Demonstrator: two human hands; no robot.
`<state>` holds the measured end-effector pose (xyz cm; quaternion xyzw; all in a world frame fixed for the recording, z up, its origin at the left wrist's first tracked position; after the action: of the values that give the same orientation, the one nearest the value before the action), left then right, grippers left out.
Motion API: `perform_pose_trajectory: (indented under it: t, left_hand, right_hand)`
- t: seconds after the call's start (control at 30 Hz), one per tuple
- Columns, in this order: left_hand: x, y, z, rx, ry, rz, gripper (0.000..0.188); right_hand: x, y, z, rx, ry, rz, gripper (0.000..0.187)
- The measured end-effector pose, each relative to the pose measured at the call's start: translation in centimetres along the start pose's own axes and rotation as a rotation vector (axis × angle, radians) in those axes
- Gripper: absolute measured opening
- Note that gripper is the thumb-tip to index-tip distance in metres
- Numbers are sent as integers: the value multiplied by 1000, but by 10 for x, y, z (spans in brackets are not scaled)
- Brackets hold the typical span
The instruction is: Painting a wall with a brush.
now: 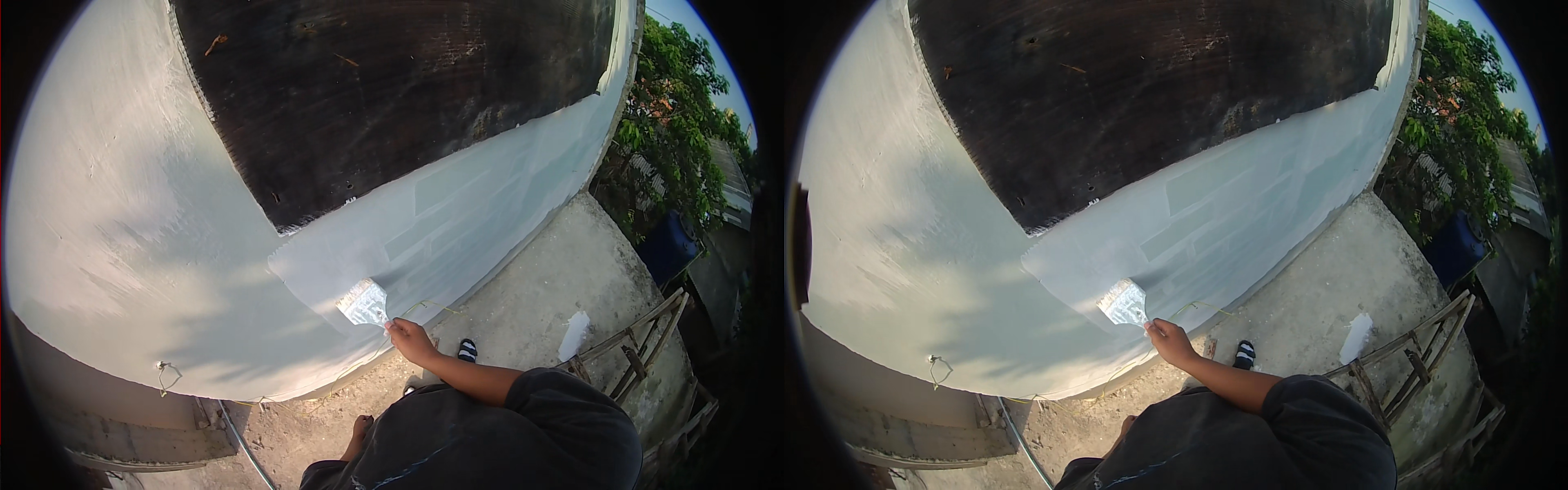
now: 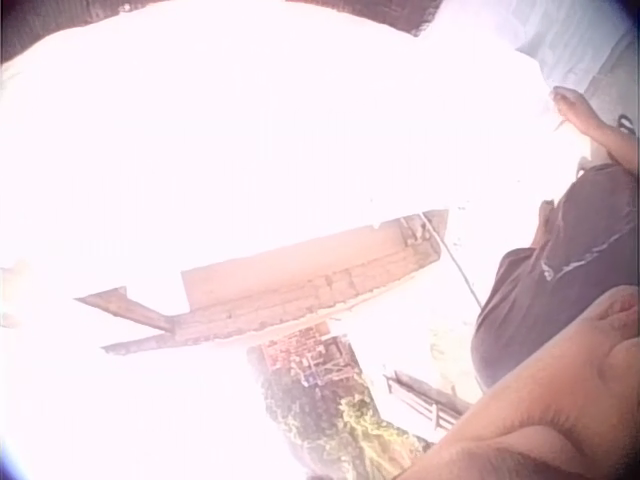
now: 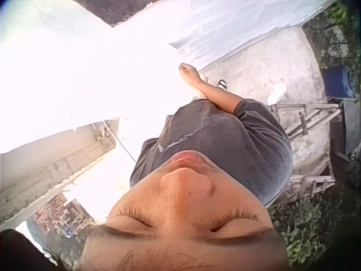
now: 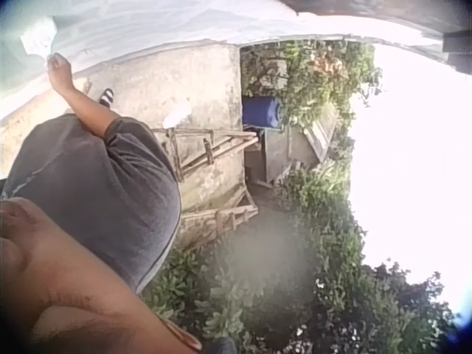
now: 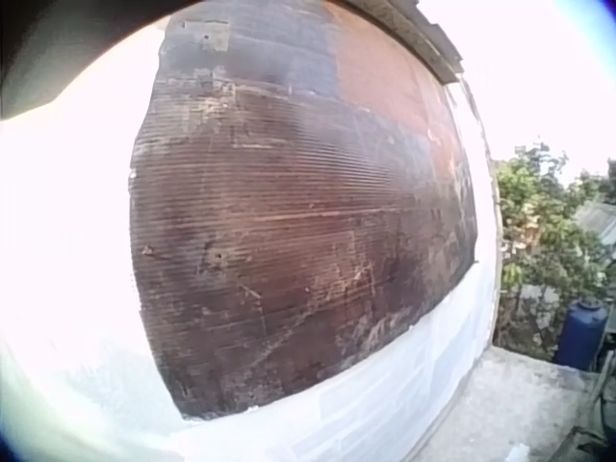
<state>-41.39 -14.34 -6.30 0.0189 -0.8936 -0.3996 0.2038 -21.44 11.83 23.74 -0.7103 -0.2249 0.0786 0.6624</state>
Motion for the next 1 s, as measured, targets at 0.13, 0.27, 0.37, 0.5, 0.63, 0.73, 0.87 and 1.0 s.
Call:
perform_pose_trajectory:
  t: [0.13,0.27,0.37,0.5,0.63,0.73,0.87,1.0]
  left_hand:
    - [-2,5,4,-42,-2,-23,36]
    - [-10,-33,21,-9,27,-37,37]
    - [-11,-38,20,0,7,-18,38]
    - [-9,-41,18,35,14,-70,38]
    - [-6,-45,13,62,32,13,38]
    - [-1,-24,-1,-17,23,-48,39]
    - [1,-29,-3,-3,17,-117,39]
    - [2,-24,-1,8,3,-72,39]
  right_hand:
    - [4,-9,-15,59,-4,-112,33]
    - [-9,-62,-14,213,-10,-113,32]
    - [-8,-76,-4,263,34,-68,31]
    - [-13,-58,6,221,17,-110,32]
    - [-20,-16,-1,160,45,-265,33]
    - [-9,-1,-8,134,93,-321,33]
    - [-4,-41,-12,163,75,-315,33]
    - [-1,-61,1,277,78,-357,32]
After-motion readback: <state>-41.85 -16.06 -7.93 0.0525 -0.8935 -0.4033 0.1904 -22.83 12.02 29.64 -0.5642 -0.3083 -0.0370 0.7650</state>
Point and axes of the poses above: each hand's wrist, its own z-axis towards the middle knuckle, its own x-axis out of the back of the hand, y = z × x, the point moved 2 cm from there along z, towards the middle knuckle, and after that the axes turned 8 degrees about -z, right-handed, at the moved point
